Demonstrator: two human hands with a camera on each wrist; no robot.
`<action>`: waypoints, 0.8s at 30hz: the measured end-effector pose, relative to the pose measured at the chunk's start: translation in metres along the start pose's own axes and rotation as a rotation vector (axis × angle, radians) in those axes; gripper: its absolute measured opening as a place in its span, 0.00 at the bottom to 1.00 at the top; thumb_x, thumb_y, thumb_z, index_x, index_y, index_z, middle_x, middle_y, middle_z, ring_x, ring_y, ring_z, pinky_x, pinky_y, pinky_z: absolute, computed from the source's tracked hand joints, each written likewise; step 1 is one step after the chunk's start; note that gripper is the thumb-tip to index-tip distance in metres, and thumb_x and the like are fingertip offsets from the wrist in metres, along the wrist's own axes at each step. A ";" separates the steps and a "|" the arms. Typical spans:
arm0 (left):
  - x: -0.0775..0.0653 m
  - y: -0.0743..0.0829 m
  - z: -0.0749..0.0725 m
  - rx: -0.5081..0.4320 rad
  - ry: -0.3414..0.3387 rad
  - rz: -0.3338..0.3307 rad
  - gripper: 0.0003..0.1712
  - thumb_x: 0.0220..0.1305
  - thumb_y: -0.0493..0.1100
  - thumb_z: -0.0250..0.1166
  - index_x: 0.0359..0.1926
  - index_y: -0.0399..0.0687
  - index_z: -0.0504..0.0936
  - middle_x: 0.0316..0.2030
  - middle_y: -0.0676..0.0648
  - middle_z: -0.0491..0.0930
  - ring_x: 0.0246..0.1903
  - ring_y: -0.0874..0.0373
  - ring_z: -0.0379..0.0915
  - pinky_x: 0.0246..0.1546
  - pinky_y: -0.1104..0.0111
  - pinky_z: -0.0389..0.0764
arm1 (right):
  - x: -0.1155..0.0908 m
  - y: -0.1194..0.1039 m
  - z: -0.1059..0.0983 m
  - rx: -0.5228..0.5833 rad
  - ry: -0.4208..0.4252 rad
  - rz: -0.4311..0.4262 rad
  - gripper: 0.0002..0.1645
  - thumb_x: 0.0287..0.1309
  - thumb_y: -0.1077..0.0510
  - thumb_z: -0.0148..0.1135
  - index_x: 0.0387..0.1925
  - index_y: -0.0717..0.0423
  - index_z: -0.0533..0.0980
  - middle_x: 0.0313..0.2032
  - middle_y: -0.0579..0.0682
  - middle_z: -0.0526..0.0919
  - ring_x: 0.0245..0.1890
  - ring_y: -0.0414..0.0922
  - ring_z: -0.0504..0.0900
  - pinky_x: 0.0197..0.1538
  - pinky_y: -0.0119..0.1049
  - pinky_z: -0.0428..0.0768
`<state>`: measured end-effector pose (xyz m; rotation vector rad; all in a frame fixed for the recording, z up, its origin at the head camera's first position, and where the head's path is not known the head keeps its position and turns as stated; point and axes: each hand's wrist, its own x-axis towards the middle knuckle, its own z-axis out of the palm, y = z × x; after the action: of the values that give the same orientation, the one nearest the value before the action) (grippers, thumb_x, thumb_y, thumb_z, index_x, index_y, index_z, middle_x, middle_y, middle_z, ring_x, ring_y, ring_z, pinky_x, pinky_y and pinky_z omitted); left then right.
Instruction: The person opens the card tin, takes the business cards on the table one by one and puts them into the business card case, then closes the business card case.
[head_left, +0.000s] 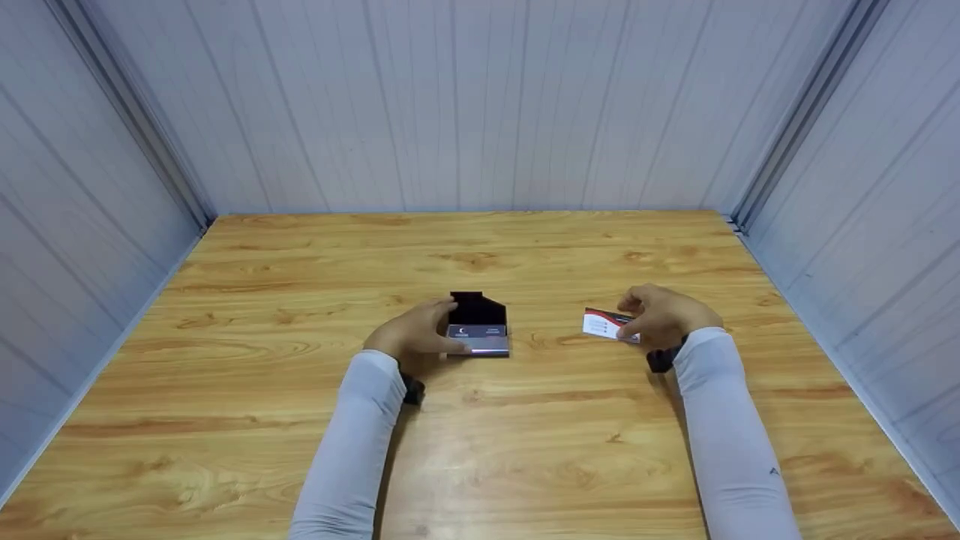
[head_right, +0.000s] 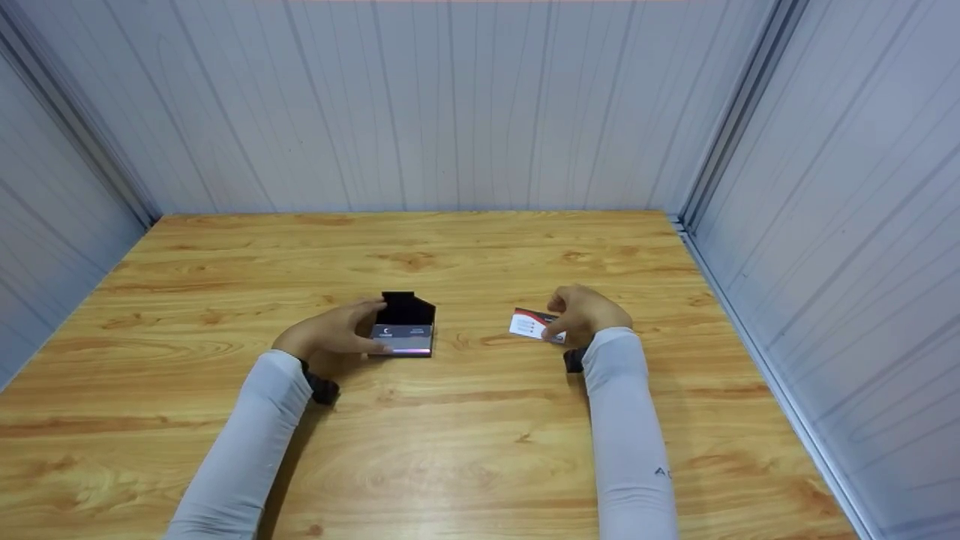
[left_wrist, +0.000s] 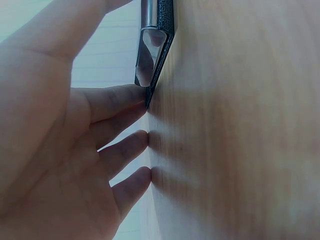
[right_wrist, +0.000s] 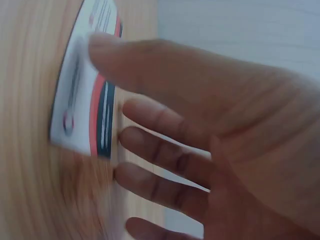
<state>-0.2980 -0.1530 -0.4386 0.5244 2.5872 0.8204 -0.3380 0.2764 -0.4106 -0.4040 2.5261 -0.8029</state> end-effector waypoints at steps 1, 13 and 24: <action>0.000 0.000 0.000 -0.002 0.000 -0.002 0.57 0.61 0.62 0.70 0.80 0.47 0.50 0.79 0.44 0.45 0.77 0.46 0.39 0.72 0.50 0.51 | 0.000 0.001 0.000 -0.006 -0.004 0.000 0.38 0.60 0.52 0.72 0.63 0.68 0.68 0.63 0.68 0.70 0.65 0.63 0.68 0.65 0.58 0.68; -0.001 0.002 -0.001 -0.020 -0.003 -0.012 0.57 0.61 0.62 0.71 0.80 0.48 0.50 0.79 0.46 0.44 0.77 0.47 0.38 0.73 0.51 0.50 | 0.002 0.003 0.001 -0.004 -0.029 0.057 0.30 0.59 0.54 0.74 0.53 0.64 0.69 0.50 0.60 0.73 0.48 0.53 0.71 0.51 0.45 0.72; 0.000 0.001 0.000 -0.005 0.002 -0.014 0.58 0.60 0.64 0.70 0.80 0.47 0.51 0.79 0.44 0.45 0.77 0.46 0.39 0.73 0.50 0.50 | 0.005 0.005 0.002 0.017 -0.011 0.005 0.20 0.67 0.60 0.64 0.54 0.63 0.69 0.51 0.62 0.73 0.50 0.55 0.72 0.53 0.48 0.71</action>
<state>-0.2973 -0.1523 -0.4380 0.5033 2.5871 0.8230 -0.3424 0.2775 -0.4166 -0.3952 2.5069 -0.8176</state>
